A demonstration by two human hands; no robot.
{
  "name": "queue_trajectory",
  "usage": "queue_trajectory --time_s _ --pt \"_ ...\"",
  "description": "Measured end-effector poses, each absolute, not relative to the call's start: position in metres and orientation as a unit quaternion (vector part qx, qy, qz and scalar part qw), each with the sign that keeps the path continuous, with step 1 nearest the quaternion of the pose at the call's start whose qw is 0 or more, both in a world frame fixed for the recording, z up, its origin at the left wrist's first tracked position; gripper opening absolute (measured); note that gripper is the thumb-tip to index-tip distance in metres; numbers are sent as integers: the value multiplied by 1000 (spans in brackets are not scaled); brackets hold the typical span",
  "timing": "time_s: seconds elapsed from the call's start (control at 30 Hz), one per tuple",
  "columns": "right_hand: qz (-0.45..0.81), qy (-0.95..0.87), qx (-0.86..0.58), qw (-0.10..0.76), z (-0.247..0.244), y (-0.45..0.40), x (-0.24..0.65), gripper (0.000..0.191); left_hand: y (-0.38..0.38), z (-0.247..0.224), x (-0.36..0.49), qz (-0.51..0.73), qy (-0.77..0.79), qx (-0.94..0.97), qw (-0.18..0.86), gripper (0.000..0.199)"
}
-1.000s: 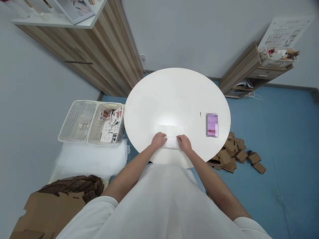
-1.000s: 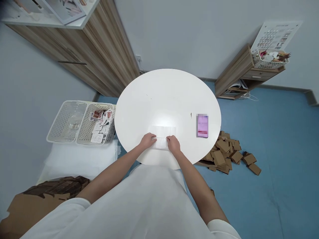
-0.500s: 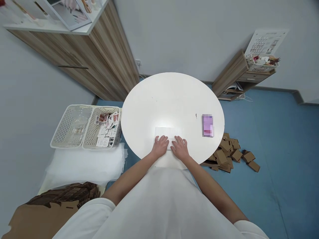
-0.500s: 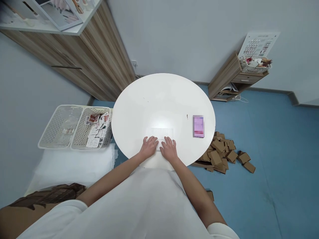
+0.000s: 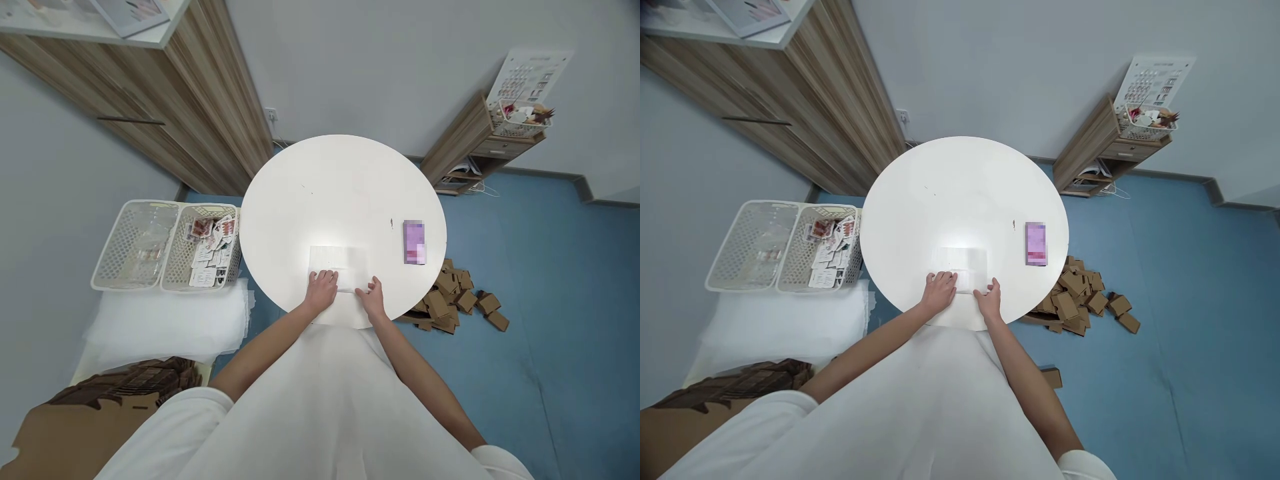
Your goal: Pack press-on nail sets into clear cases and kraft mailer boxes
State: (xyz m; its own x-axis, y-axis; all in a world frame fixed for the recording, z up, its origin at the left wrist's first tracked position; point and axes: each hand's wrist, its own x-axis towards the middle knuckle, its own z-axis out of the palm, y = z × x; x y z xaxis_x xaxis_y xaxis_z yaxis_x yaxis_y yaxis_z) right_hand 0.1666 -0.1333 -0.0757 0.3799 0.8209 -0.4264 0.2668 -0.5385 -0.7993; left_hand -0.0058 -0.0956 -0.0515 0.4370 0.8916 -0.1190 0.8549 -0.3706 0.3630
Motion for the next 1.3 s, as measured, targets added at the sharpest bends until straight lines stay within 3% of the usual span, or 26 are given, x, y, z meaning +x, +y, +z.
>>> queue_trajectory --time_s 0.1,0.27,0.37,0.7,0.9,1.07,1.3 --pt "461 -336 -754 326 -71 -120 170 58 -96 -53 -6 50 530 825 190 42" --pt "455 -369 -758 287 -57 -101 166 21 -95 -53 -7 61 527 826 193 42" --pt "442 -393 -754 286 -53 -95 151 13 -96 -53 -7 64 532 821 196 41" --pt "461 -553 -674 163 -43 -90 133 22 -92 -52 -10 66 531 815 224 39" --pt "354 -627 -687 100 -51 -92 130 20 -110 -56 -27 120 643 709 265 50" --pt "336 -618 -701 121 -60 -97 124 18 -129 -70 -31 143 752 522 375 71" --pt "363 -604 -696 135 -61 -94 128 18 -104 -65 -23 163 782 348 491 63"
